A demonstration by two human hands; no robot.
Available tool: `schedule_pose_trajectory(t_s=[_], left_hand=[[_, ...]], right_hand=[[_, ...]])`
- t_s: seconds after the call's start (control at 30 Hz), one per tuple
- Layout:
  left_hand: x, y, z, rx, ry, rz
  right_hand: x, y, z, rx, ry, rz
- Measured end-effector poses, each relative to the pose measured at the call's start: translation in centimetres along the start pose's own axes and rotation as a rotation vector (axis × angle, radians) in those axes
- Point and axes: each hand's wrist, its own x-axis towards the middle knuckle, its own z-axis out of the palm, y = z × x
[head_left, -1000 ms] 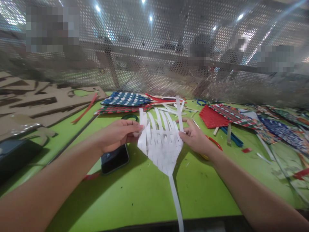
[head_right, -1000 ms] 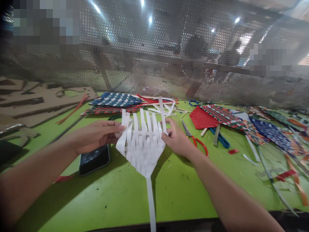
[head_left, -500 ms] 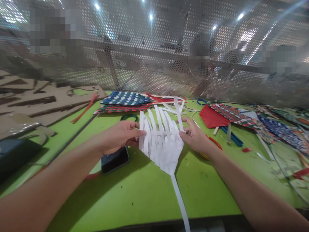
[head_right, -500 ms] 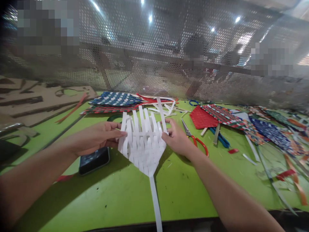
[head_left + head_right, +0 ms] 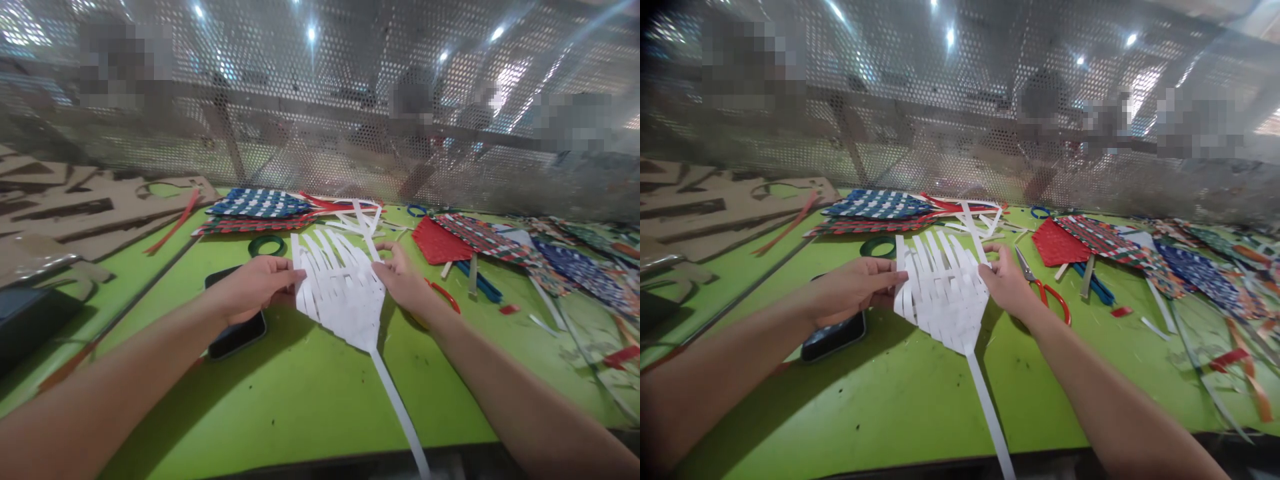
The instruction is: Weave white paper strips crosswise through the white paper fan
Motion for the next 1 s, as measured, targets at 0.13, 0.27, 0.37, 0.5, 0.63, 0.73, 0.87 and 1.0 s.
schedule_pose_trajectory(t_s=[0.13,0.27,0.37,0.5,0.63,0.73,0.87,1.0], left_hand=[[0.7,-0.4,0.0,0.015,0.071,0.037],[1.5,-1.3,-0.3,0.181,0.169,0.068],[1.6,-1.7,-0.5,0.437,0.187,0.054],[0.9,-1.4,-0.1,0.49,0.105,0.026],[0.2,-0.6,0.4,0.28,0.01,-0.007],[0.1,-0.2,0.5,0.14,0.002,-0.017],[0.0,0.0,0.4,0.026,-0.005,-0.029],[-0.4,0.0,0.6,-0.015,-0.012,-0.053]], right_hand=[[0.0,-0.3,0.6,0.132,0.008,0.177],[-0.3,-0.8,0.8,0.069,-0.06,0.209],[-0.4,-0.9,0.7,0.0,-0.097,0.208],[-0.2,-0.4,0.7,0.103,-0.119,0.258],[0.3,0.2,0.7,0.267,-0.081,0.243],[0.6,0.4,0.7,0.359,-0.04,0.198],[0.7,0.2,0.6,0.404,0.028,0.128],[0.7,0.0,0.5,0.44,0.039,0.102]])
